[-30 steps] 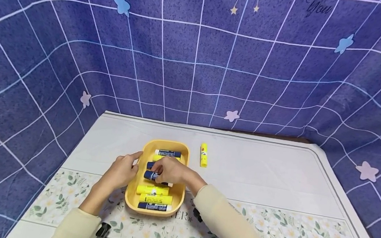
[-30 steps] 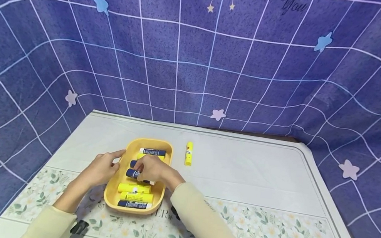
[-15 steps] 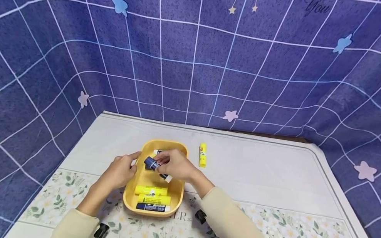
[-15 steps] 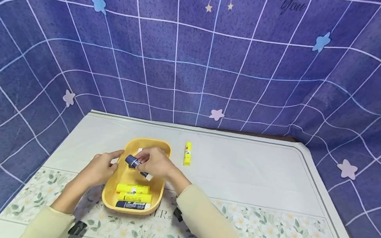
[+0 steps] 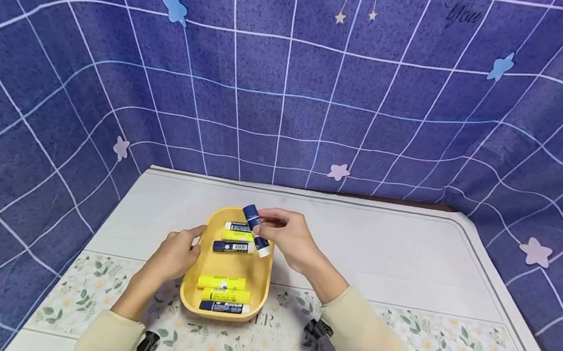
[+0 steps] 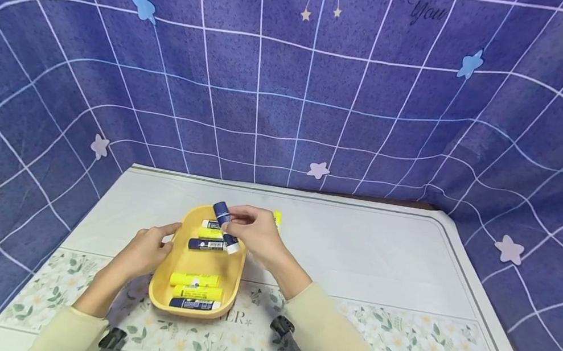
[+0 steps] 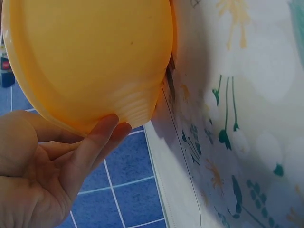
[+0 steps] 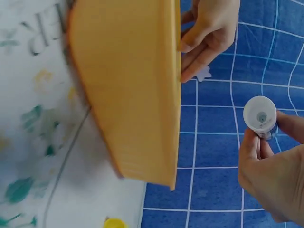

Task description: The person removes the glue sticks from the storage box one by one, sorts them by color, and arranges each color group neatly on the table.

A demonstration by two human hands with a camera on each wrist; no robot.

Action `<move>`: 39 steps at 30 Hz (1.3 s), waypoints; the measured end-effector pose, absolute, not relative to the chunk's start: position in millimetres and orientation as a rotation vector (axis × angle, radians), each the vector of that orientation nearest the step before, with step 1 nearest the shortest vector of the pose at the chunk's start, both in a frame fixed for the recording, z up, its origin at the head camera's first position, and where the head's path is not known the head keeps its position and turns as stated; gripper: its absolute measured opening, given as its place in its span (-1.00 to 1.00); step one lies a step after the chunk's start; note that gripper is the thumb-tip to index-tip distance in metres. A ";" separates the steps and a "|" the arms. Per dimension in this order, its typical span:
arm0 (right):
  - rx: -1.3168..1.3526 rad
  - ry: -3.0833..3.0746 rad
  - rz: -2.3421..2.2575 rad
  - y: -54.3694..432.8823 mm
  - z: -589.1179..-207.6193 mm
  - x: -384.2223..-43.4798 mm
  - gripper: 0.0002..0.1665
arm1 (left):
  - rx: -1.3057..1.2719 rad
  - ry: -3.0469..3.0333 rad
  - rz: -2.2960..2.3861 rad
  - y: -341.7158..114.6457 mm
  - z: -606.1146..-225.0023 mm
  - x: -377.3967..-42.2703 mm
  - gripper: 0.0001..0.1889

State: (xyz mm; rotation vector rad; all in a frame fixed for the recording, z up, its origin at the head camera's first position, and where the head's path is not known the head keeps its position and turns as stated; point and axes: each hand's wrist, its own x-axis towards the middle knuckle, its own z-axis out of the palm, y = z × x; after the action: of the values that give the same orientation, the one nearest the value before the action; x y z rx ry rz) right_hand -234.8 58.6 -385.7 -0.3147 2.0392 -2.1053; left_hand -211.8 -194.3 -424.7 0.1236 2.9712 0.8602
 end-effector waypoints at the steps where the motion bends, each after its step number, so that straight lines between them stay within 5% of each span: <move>1: -0.300 2.032 -2.128 61.3 -387.0 -233.9 -0.54 | 0.124 2.974 0.858 -194.4 -424.4 -211.7 -0.43; 26: 0.251 2.119 -1.992 132.9 -459.8 -202.3 -0.61 | 0.113 2.953 0.864 -193.7 -422.6 -212.7 -0.43; 39: 0.160 2.364 -1.634 132.8 -470.4 -202.7 -0.69 | 0.129 2.949 0.890 -196.6 -424.7 -212.0 -0.42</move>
State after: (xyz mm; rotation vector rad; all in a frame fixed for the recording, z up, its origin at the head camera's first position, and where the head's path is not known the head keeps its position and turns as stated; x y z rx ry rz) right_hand -202.7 132.8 -470.4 0.1598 2.3638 -1.6342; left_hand -212.0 -196.6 -424.7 0.1294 2.9486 0.8902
